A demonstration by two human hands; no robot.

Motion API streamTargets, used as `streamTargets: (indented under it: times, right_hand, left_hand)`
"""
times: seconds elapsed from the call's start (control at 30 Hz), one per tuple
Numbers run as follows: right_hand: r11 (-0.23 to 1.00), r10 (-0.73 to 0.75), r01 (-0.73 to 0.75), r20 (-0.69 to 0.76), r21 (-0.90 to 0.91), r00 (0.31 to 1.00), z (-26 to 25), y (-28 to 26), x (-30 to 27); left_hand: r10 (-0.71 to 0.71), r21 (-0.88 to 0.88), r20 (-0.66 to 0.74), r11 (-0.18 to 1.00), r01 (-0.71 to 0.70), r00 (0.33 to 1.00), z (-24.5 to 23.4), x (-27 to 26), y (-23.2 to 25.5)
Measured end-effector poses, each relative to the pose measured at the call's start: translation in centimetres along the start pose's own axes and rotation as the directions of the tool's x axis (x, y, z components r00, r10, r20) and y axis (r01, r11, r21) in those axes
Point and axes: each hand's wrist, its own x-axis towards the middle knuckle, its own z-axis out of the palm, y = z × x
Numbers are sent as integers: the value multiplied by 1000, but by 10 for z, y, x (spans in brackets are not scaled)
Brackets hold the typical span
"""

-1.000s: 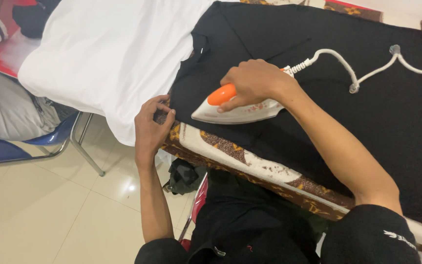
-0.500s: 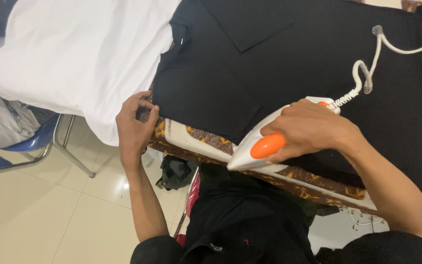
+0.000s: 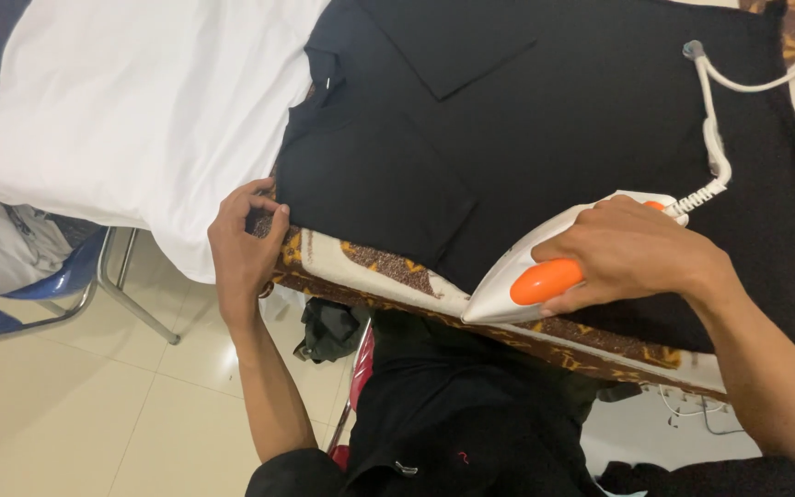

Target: A person irons a black t-shirt and a red t-shirt on an ironing board and then folds them.

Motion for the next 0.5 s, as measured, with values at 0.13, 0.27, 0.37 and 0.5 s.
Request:
streamTargets:
  times: [0.13, 0.27, 0.37, 0.5]
  right_hand:
    - [987, 156, -157, 45, 20, 987, -10, -2, -8]
    - [868, 487, -470, -88, 159, 869, -3, 11, -9]
    - [857, 501, -487, -53, 170, 864, 0, 17, -22]
    - [946, 306, -312, 77, 89, 949, 14, 12, -49]
  left_hand:
    - [26, 14, 7, 1000, -26, 1000, 0, 0, -1]
    - [32, 16, 9, 999, -32, 999, 0, -1, 0]
    - [44, 25, 7, 999, -44, 999, 1, -2, 4]
    - [21, 42, 0, 999, -21, 1000, 2, -3, 7]
